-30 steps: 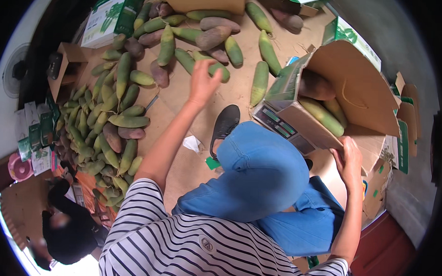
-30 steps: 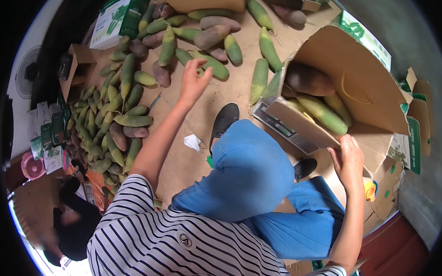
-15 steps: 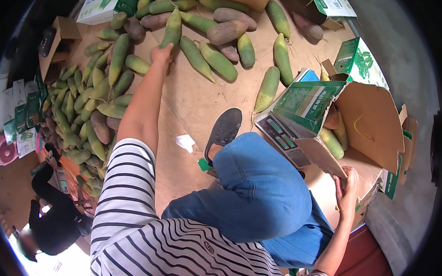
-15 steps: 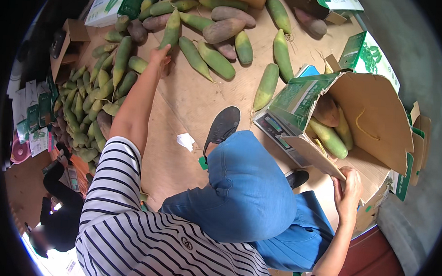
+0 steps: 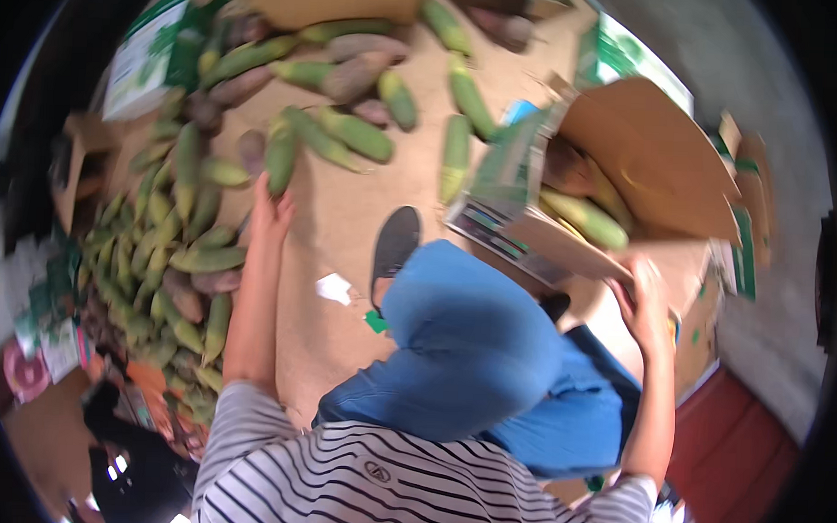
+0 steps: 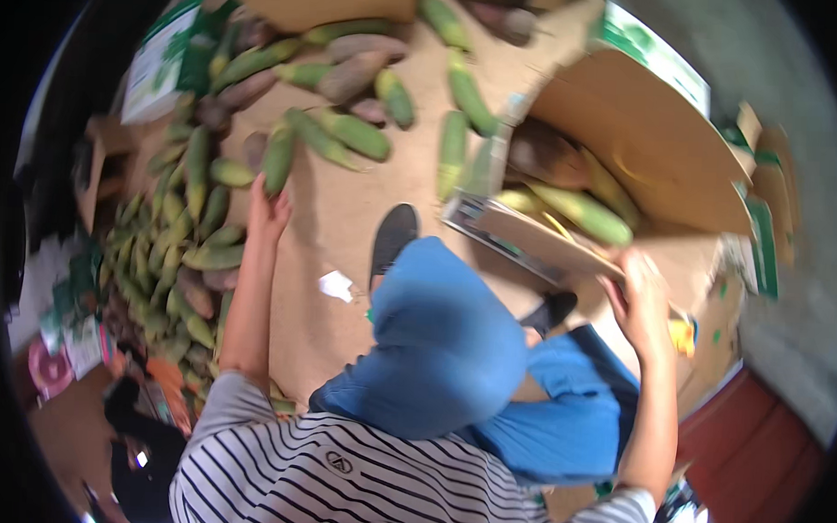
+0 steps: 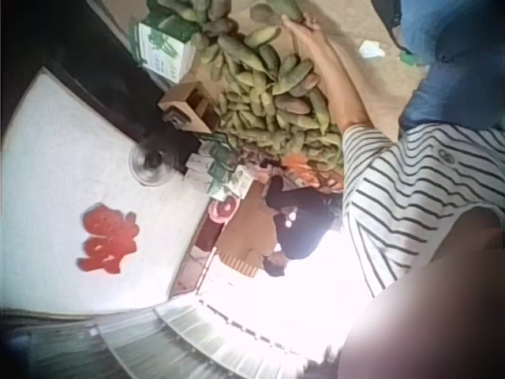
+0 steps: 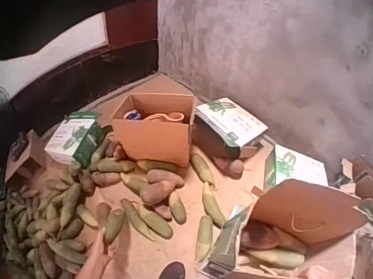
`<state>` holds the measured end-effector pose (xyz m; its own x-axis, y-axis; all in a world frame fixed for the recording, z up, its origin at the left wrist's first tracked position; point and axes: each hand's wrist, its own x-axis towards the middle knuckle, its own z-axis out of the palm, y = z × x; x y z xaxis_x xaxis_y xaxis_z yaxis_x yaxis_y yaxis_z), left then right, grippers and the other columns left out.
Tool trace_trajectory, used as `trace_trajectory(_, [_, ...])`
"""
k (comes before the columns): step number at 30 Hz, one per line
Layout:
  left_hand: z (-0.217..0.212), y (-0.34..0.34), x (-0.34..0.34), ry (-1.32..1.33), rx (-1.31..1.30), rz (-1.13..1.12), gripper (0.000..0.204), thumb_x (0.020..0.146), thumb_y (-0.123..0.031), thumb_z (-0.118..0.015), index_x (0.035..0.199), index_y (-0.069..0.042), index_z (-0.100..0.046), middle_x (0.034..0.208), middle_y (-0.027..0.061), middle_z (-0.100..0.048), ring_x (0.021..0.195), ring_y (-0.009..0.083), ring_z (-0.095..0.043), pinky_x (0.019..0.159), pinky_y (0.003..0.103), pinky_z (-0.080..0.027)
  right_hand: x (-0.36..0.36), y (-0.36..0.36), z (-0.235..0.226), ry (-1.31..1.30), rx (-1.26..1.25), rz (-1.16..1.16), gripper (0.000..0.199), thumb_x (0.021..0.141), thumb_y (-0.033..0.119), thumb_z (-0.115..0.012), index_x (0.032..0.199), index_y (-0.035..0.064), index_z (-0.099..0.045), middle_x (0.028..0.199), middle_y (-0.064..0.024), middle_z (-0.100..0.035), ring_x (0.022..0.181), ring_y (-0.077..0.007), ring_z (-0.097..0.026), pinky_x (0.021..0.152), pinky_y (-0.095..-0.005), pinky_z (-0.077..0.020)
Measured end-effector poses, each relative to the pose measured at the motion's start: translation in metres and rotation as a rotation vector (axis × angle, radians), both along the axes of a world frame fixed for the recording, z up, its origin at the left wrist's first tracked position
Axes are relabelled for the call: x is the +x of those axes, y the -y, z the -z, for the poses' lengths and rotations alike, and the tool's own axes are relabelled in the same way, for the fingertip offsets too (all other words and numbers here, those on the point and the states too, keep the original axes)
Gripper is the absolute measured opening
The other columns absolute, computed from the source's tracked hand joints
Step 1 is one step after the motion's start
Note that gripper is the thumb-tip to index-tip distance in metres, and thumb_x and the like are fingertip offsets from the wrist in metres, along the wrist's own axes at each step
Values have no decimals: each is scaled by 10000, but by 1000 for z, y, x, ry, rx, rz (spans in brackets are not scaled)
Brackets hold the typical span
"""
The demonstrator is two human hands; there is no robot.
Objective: Sort and pack papayas into cardboard boxes while weighing them on a digital scale.
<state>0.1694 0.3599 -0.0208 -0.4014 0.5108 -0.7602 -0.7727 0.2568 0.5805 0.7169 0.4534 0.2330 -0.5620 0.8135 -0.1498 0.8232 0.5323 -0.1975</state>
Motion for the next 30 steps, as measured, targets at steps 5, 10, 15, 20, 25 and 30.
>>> trace_trajectory(5, [-103,39,70,-120,158,159,387,903,-459,-568,1014,-90,-537,806,5,-549,644,87,-499,538,223,-346,-10,-10,9,-121,3,-57,252,772,141,-694,940,40,-535,839,-133,-558,813,-328,-565,706,-401,-464])
trace_trajectory(10, [-215,-29,134,-402,720,594,580,819,-403,-598,1212,17,-526,922,44,-593,752,115,-553,609,220,-407,-6,-5,-1,-86,-9,-34,250,775,151,-688,928,45,-519,872,-117,-570,853,-316,-564,722,-405,-467])
trace_trajectory(15, [-286,-102,222,-710,934,980,508,774,-159,-657,1244,-6,-540,1081,63,-617,934,135,-581,809,289,-474,-2,-3,7,-115,3,-51,246,798,171,-670,934,47,-507,876,-120,-569,868,-318,-564,746,-402,-470])
trace_trajectory(20, [-273,-98,257,-1229,756,1073,471,797,-222,-712,1201,-35,-559,996,117,-607,801,238,-581,708,343,-483,0,-6,10,-136,-10,-75,239,797,153,-661,933,47,-496,870,-130,-563,865,-320,-563,749,-418,-470])
trace_trajectory(25, [-252,-67,241,-1372,844,1132,369,811,-84,-666,1169,-25,-594,1169,127,-604,1072,260,-584,941,362,-440,2,-8,12,-159,32,-103,227,788,129,-656,890,41,-473,862,-130,-555,845,-319,-559,733,-414,-469])
trace_trajectory(30, [-291,-46,236,-1296,717,1079,343,808,-51,-644,1145,-3,-605,1198,142,-599,1116,277,-570,993,363,-403,6,-5,16,-211,65,-100,249,803,160,-658,932,33,-488,851,-134,-549,846,-330,-558,735,-424,-460])
